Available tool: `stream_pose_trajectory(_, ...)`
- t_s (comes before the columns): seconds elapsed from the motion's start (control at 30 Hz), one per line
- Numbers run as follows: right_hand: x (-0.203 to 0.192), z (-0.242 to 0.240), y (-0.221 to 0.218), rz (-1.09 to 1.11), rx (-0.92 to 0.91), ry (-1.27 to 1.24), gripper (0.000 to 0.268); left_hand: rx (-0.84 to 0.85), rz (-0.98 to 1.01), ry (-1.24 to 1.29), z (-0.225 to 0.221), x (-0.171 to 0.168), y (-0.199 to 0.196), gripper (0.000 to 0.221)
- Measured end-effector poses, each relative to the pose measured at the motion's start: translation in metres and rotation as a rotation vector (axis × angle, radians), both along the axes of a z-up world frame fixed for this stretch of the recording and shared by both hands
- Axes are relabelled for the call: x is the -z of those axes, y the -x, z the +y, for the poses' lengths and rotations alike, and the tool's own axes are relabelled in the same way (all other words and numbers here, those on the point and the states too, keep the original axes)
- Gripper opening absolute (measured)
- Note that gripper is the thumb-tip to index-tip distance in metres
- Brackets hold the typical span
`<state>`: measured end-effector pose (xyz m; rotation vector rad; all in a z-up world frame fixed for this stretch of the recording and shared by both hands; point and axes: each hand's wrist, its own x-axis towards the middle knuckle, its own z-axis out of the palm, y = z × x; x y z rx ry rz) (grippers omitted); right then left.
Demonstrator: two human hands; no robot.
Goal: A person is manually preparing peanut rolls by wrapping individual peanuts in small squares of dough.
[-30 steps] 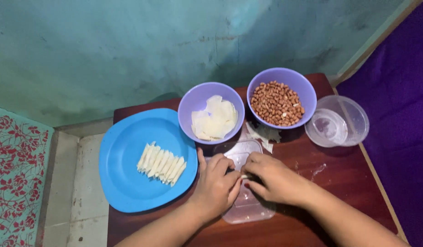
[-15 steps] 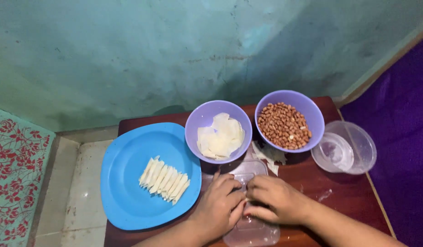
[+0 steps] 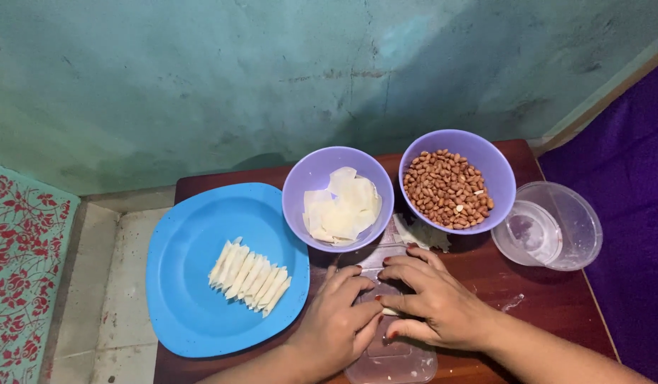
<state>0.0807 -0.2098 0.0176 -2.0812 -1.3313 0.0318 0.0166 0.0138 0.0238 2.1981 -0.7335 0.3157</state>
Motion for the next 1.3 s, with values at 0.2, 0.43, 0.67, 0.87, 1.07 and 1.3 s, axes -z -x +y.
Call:
stream_pose_trajectory(0.2, 0.008, -0.004, 0.003, -0.005, 0.04, 0.051, 0.045, 0.002, -0.007, -0.042, 0.002, 0.01, 0.002, 0.009)
stream_pose_trajectory(0.43, 0.012, -0.01, 0.005, -0.064, 0.026, 0.191, 0.056, 0.009, 0.008, -0.055, 0.002, 0.005, 0.002, 0.01)
stream_pose_trajectory(0.67, 0.005, -0.013, 0.007, -0.107, 0.026, 0.21, 0.054, 0.005, -0.01, -0.095, 0.003, 0.005, 0.003, 0.01)
stream_pose_trajectory(0.87, 0.007, -0.022, 0.004, -0.136, 0.069, 0.284, 0.055, -0.002, -0.009, -0.109, 0.003, 0.004, 0.002, 0.01)
stream_pose_trajectory(1.07, -0.002, -0.023, 0.007, -0.22, 0.146, 0.247, 0.07, -0.024, -0.039, -0.115, 0.002, 0.001, 0.003, 0.01)
stream_pose_trajectory(1.3, 0.007, -0.024, 0.01, -0.206, 0.107, 0.304, 0.068, -0.037, -0.044, -0.141, 0.001, 0.002, 0.004, 0.013)
